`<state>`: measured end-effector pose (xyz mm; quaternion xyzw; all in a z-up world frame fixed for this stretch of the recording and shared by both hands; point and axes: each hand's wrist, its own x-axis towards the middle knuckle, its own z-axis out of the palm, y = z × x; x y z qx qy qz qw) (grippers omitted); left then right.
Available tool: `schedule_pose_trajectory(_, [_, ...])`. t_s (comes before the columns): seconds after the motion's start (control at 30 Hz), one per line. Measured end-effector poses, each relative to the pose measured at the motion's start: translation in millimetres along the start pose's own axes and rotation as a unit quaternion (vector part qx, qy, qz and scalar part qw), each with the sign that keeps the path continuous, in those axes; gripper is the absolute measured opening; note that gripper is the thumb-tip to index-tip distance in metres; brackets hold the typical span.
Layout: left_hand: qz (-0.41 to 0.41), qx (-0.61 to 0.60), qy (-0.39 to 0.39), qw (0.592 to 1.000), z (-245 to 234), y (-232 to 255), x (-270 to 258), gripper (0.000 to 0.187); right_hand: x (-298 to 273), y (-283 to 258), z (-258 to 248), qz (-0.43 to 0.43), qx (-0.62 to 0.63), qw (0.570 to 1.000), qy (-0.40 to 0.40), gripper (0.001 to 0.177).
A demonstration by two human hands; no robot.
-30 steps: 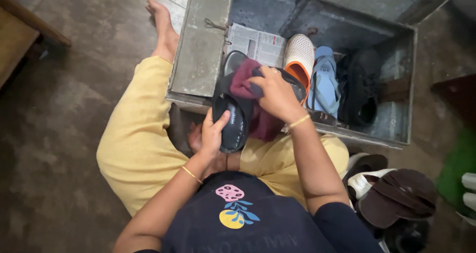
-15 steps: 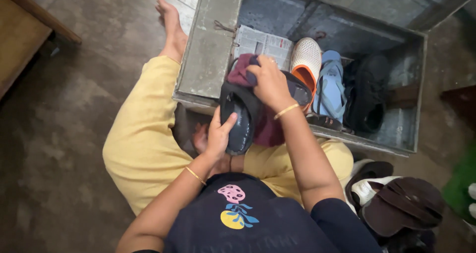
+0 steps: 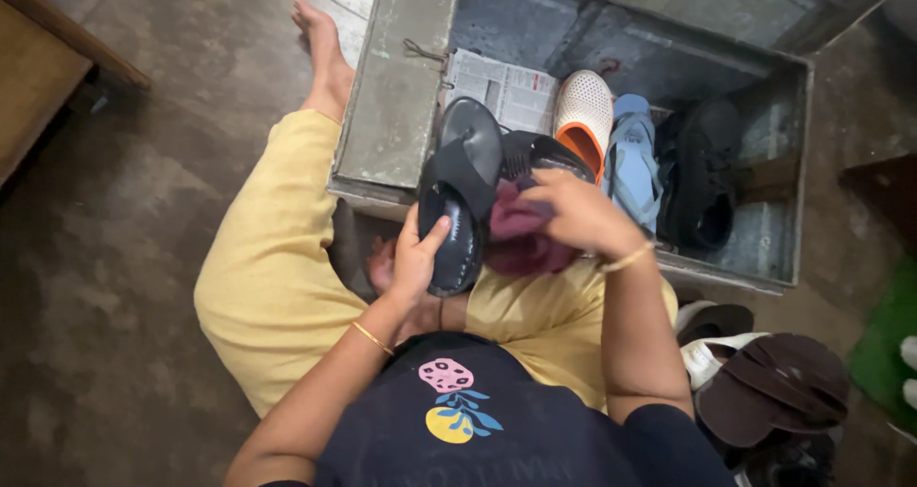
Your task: The person sits on the floor and wipes several pairs of shoes with a cloth. They handle brown formal shoes, white sneakers, and black slip-on shoes one by one, wiping the exterior surfaces before placing them back into a metal storage box.
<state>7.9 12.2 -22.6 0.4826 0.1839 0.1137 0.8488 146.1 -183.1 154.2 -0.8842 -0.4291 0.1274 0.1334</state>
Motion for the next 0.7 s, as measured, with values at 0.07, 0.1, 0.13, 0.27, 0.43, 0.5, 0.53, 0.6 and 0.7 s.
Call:
schedule_pose_trajectory(0.07, [0.013,0.011,-0.009,1.0,-2.0,-0.1,-0.2,0.043,-4.4,-11.8,-26.1,-0.023,0.135,0.991,0.005,0.042])
schedule_pose_trajectory(0.1, [0.028,0.025,-0.019,0.999,-2.6,-0.3,0.0,0.044,-6.3,-17.3,-39.3,-0.045,0.268,0.962,0.013,0.038])
schedule_pose_trajectory(0.13, [0.026,0.024,-0.018,0.999,-4.3,-4.2,-0.5,0.044,-0.3,-27.3,-38.0,-0.044,0.268,0.962,0.011,0.038])
schedule_pose_trajectory(0.27, [0.019,0.058,-0.015,0.998,-15.3,-28.3,2.5,0.04,41.4,-58.7,6.9,-0.074,0.092,0.986,0.114,0.065])
schedule_pose_trajectory(0.43, [0.038,0.056,-0.023,0.997,-13.6,-25.1,0.3,0.038,82.7,-74.8,53.2,-0.036,-0.019,0.99,0.138,0.069])
schedule_pose_trajectory(0.5, [0.029,0.062,-0.024,0.997,-11.8,-24.8,-1.2,0.037,89.6,-66.2,54.7,-0.024,0.011,0.989,0.147,0.073])
schedule_pose_trajectory(0.53, [0.03,0.061,-0.026,0.997,-13.0,-26.7,-1.1,0.037,92.0,-62.4,52.8,-0.023,0.009,0.988,0.149,0.073])
schedule_pose_trajectory(0.6, [0.069,0.071,-0.034,0.994,-14.6,-29.9,-1.3,0.038,96.3,-55.1,47.5,-0.029,0.019,0.991,0.128,0.082])
schedule_pose_trajectory(0.7, [0.061,0.081,-0.028,0.994,-2.8,-2.6,-4.7,0.04,103.0,-37.8,39.7,-0.071,0.109,0.983,0.128,0.09])
